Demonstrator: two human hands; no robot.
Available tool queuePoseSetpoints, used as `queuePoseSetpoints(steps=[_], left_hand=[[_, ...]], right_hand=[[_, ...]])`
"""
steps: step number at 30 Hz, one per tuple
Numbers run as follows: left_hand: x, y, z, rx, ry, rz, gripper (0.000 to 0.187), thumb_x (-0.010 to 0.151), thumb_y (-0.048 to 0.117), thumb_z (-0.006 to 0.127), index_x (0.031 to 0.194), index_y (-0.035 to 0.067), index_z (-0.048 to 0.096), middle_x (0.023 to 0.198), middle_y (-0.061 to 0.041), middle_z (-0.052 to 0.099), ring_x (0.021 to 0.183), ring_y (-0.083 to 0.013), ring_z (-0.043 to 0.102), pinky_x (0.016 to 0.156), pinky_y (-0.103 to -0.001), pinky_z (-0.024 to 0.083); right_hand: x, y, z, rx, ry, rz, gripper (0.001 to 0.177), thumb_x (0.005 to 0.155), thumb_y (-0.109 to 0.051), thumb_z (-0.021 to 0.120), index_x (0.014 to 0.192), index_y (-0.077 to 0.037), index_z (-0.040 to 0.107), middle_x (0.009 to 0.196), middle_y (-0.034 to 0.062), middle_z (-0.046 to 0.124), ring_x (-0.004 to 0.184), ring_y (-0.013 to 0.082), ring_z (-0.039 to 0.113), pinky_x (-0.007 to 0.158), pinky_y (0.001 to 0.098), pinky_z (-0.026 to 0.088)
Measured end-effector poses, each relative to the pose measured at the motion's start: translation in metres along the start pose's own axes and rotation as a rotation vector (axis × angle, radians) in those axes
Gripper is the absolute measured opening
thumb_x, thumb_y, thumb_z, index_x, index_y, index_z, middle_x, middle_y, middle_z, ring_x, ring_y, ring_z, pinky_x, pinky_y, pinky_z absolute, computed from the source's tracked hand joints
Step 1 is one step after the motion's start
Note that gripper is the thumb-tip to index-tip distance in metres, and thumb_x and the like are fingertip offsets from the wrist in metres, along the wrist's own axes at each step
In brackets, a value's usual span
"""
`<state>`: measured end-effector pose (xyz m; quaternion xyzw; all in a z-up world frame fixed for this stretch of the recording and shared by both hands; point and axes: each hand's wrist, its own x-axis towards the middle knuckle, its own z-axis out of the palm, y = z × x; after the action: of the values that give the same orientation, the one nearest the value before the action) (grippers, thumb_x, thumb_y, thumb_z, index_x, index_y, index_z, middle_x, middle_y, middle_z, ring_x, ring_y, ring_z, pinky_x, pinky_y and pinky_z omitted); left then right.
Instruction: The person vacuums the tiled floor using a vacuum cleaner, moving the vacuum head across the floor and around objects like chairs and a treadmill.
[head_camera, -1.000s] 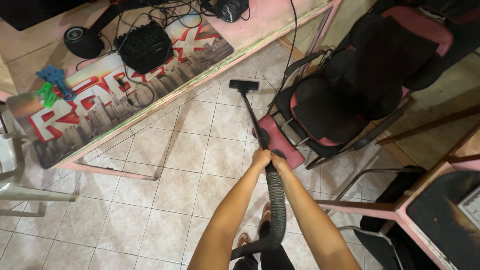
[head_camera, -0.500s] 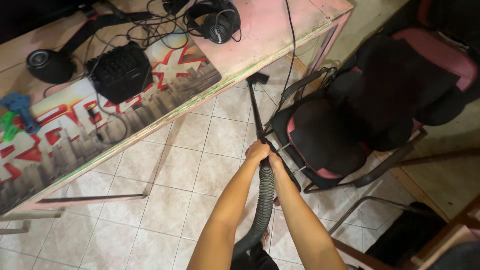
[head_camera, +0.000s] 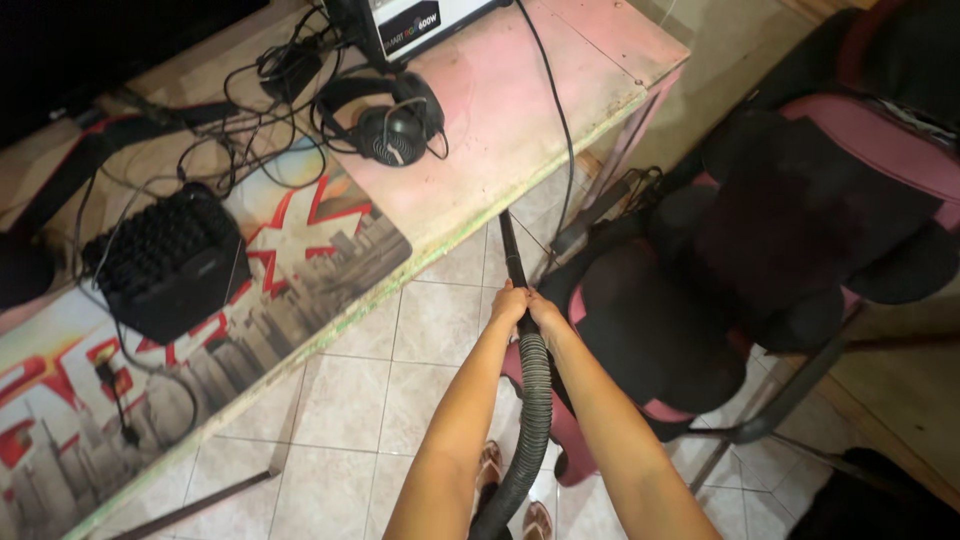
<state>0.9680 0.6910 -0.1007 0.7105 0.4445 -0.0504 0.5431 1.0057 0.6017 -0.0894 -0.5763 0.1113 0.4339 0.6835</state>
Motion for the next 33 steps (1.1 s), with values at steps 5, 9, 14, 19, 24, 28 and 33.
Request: queuePoseSetpoints(steps=[5,9,14,19,24,28,33], left_hand=[[0.040,0.009,-0.011,-0.817,-0.146,-0.116,0.040,0.088,0.017,0.062,0.128,0.012,0.062,0.097,-0.013,0.066,0.088,-0.0265,0.063,0.074,-0.044,0.053],[0.054,0.013,-0.017,-0.891,-0.223,-0.012,0.034,0.092,0.019,0.059,0.125,0.011,0.063,0.098,-0.009,0.066,0.087,-0.0214,0.063,0.076,-0.039,0.054],[0.039,0.009,-0.012,-0.794,-0.128,-0.107,0.027,0.089,0.017,0.062,0.113,0.009,0.071,0.092,-0.010,0.067,0.081,-0.0220,0.061,0.074,-0.037,0.050],[-0.008,-0.003,0.000,-0.803,-0.144,-0.073,0.028,0.088,0.018,0.063,0.112,0.005,0.071,0.092,-0.012,0.069,0.083,-0.0239,0.063,0.073,-0.037,0.050],[-0.061,-0.020,-0.005,-0.744,-0.154,-0.145,0.038,0.085,0.018,0.065,0.122,0.011,0.063,0.100,-0.010,0.072,0.087,-0.0238,0.066,0.078,-0.038,0.053],[-0.104,-0.045,-0.018,-0.601,-0.218,-0.176,0.035,0.084,0.020,0.065,0.114,0.003,0.070,0.093,-0.016,0.068,0.082,-0.0280,0.064,0.073,-0.043,0.052],[-0.152,-0.068,-0.027,-0.469,-0.217,-0.155,0.034,0.083,0.019,0.065,0.110,-0.001,0.072,0.095,-0.019,0.070,0.085,-0.0306,0.066,0.073,-0.044,0.054]], right_hand=[[0.047,-0.018,0.023,-0.344,0.080,-0.076,0.058,0.092,-0.017,0.063,0.147,-0.009,0.051,0.103,0.0179,0.070,0.075,0.0261,0.066,0.061,0.0414,0.055],[0.064,-0.027,0.031,-0.438,0.114,-0.127,0.064,0.092,-0.017,0.064,0.152,-0.007,0.041,0.112,0.0196,0.072,0.088,0.0238,0.071,0.073,0.0357,0.057],[0.051,-0.020,0.029,-0.630,0.220,-0.105,0.058,0.093,-0.020,0.062,0.150,-0.009,0.054,0.120,0.0238,0.072,0.096,0.0271,0.071,0.075,0.0381,0.056],[0.004,-0.001,0.013,-0.489,0.271,-0.061,0.076,0.089,-0.017,0.065,0.160,-0.020,0.036,0.131,0.0224,0.067,0.100,0.0254,0.070,0.079,0.0356,0.056],[-0.046,0.027,0.007,-0.500,0.328,-0.031,0.076,0.089,-0.018,0.066,0.159,-0.020,0.037,0.134,0.0194,0.066,0.102,0.0239,0.071,0.080,0.0372,0.058],[-0.089,0.062,0.012,-0.250,0.258,-0.123,0.062,0.096,-0.017,0.061,0.154,-0.012,0.041,0.125,0.0215,0.068,0.100,0.0289,0.071,0.080,0.0402,0.058],[-0.145,0.094,0.019,-0.237,0.315,-0.017,0.044,0.100,-0.024,0.054,0.143,-0.017,0.053,0.117,0.0140,0.066,0.096,0.0279,0.067,0.076,0.0446,0.057]])
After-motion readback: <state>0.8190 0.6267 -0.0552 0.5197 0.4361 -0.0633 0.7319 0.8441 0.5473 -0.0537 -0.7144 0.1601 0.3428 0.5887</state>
